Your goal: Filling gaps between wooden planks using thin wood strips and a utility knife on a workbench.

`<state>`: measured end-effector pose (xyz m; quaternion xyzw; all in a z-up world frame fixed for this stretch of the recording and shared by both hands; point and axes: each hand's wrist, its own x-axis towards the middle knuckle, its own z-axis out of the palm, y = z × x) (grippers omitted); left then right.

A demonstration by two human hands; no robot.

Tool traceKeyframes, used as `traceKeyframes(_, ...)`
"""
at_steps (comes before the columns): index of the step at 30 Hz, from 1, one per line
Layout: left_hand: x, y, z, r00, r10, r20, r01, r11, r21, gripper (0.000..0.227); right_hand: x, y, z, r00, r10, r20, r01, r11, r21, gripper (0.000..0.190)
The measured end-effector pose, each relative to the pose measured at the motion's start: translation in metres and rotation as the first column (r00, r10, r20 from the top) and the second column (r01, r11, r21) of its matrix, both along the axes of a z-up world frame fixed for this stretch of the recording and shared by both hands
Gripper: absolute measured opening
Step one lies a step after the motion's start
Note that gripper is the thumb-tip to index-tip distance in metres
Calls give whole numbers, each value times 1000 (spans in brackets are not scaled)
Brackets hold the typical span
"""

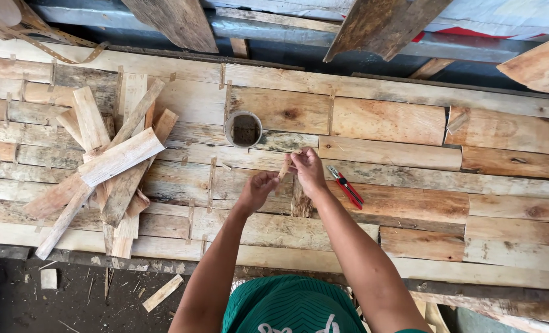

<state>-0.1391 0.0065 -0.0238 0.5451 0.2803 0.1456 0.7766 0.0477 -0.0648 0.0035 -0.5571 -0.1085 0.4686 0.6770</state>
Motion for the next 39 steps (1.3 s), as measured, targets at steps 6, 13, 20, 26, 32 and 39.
traceKeyframes(6, -4, 31, 16, 990, -27, -136, 45, 990, 131, 28, 41, 21, -22, 985, -87, 151, 98, 993, -63, 10)
traceKeyframes(13, 5, 79, 7, 966, 94, -241, -93, 996, 14, 23, 70, 56, -28, 978, -167, 127, 170, 985, -13, 9)
traceKeyframes(20, 17, 115, 30, 871, 299, -390, -84, 872, 482, 20, 92, 98, -28, 959, -208, 193, 221, 974, -51, 4)
traceKeyframes(26, 31, 124, 57, 697, 557, -451, -38, 657, 753, 16, 88, 124, -29, 960, -213, 181, 223, 974, -40, 7)
traceKeyframes(32, 29, 124, 55, 634, 618, -466, -102, 664, 741, 14, 48, 131, -11, 983, -108, 149, 133, 977, -164, 17)
traceKeyframes(39, 23, 121, 36, 665, 702, -256, -245, 528, 813, 15, -8, 132, -54, 976, 187, 113, -150, 950, -274, 30)
